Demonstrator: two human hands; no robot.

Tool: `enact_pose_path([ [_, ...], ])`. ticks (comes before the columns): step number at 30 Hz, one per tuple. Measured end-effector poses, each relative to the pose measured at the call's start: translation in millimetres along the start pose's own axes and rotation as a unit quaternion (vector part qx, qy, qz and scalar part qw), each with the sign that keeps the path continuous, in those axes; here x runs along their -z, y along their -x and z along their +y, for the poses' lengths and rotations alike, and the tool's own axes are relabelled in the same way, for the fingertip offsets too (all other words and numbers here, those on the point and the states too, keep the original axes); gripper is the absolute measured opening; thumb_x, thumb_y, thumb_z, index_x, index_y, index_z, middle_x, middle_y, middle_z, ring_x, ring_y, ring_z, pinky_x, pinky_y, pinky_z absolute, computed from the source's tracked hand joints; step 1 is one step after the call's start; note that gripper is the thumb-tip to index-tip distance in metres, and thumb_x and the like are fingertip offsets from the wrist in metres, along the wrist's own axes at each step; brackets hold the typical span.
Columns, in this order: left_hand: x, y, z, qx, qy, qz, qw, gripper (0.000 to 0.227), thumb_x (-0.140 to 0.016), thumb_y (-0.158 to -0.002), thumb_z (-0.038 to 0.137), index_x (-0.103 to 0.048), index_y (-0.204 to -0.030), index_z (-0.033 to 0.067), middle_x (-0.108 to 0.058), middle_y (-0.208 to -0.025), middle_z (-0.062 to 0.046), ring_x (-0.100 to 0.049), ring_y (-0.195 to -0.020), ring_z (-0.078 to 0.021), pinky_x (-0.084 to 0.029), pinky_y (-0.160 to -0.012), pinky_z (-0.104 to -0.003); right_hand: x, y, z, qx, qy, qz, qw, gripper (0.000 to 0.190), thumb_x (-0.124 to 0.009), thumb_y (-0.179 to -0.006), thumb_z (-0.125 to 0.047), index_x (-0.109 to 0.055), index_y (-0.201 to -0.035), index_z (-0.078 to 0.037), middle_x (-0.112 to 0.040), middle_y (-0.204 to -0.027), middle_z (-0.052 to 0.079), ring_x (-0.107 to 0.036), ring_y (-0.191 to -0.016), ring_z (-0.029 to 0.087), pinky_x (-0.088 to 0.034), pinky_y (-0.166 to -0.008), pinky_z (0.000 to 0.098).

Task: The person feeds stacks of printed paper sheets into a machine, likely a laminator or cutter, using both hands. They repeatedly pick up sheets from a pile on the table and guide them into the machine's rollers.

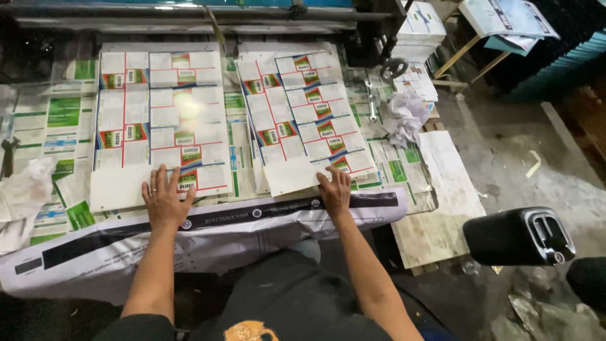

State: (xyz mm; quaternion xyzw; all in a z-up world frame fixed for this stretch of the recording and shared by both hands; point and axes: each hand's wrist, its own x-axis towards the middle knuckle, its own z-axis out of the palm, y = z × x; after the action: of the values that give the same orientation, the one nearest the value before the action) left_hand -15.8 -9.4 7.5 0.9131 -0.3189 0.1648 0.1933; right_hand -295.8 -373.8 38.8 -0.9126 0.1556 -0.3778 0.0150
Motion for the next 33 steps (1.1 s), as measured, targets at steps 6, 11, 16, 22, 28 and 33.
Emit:
enact_pose_path([
  [6, -5, 3, -2, 0.008, -0.012, -0.01, 1.0, 0.072, -0.057, -0.096, 0.056, -0.05, -0.156, 0.0176, -0.039, -0.166, -0.017, -0.033, -0.155, -0.036, -0.02, -0.126, -0.06, -17, 4, 11, -0.018, -0.066, -0.042, 0.997, 0.038, -0.072, -0.082, -0.006, -0.069, -0.119, -0.013, -0.068, -0.122, 0.008, -0.062, -0.116, 0.03, -0.047, -0.099, 0.0457],
  [11, -9, 1, -4, 0.01, -0.003, -0.015, 1.0, 0.072, -0.056, -0.095, 0.057, -0.049, -0.155, 0.0183, -0.038, -0.166, -0.015, -0.032, -0.154, -0.0359, -0.019, -0.125, -0.06, -15, 0, 10, -0.035, -0.07, -0.06, 0.995, 0.042, -0.071, -0.084, -0.015, -0.069, -0.126, -0.012, -0.067, -0.133, 0.011, -0.059, -0.122, 0.031, -0.046, -0.101, 0.046],
  [16, -8, 0, -6, 0.012, -0.011, -0.013, 1.0, 0.071, -0.057, -0.095, 0.057, -0.05, -0.155, 0.0198, -0.038, -0.166, -0.015, -0.032, -0.155, -0.0355, -0.019, -0.125, -0.061, -20, -2, 10, -0.034, -0.056, -0.076, 0.995, 0.052, -0.075, -0.088, -0.038, -0.068, -0.133, -0.013, -0.062, -0.142, 0.012, -0.056, -0.129, 0.031, -0.042, -0.103, 0.0467],
  [22, -6, 4, -3, -0.003, 0.007, -0.008, 1.0, 0.07, -0.056, -0.097, 0.055, -0.051, -0.156, 0.0177, -0.039, -0.167, -0.017, -0.033, -0.155, -0.0375, -0.02, -0.125, -0.062, -10, 1, 7, -0.025, -0.019, -0.083, 0.996, 0.057, -0.075, -0.084, -0.051, -0.069, -0.131, -0.017, -0.064, -0.14, 0.008, -0.054, -0.126, 0.029, -0.037, -0.106, 0.0486],
  [28, -8, 1, -5, 0.0, -0.004, -0.005, 1.0, 0.072, -0.056, -0.096, 0.056, -0.051, -0.156, 0.0164, -0.04, -0.166, -0.018, -0.034, -0.155, -0.0381, -0.019, -0.125, -0.062, -14, 4, 11, -0.038, -0.087, -0.082, 0.992, 0.061, -0.08, -0.08, -0.044, -0.07, -0.132, -0.012, -0.067, -0.134, 0.008, -0.059, -0.12, 0.029, -0.044, -0.1, 0.0461],
  [33, -9, 1, -5, 0.013, -0.003, -0.013, 1.0, 0.072, -0.053, -0.097, 0.057, -0.049, -0.157, 0.0191, -0.039, -0.167, -0.017, -0.031, -0.156, -0.0368, -0.017, -0.126, -0.061, -12, 4, 12, 0.002, -0.144, -0.039, 0.989, 0.038, -0.083, -0.081, -0.022, -0.072, -0.114, -0.005, -0.07, -0.123, 0.01, -0.065, -0.107, 0.031, -0.054, -0.092, 0.041],
])
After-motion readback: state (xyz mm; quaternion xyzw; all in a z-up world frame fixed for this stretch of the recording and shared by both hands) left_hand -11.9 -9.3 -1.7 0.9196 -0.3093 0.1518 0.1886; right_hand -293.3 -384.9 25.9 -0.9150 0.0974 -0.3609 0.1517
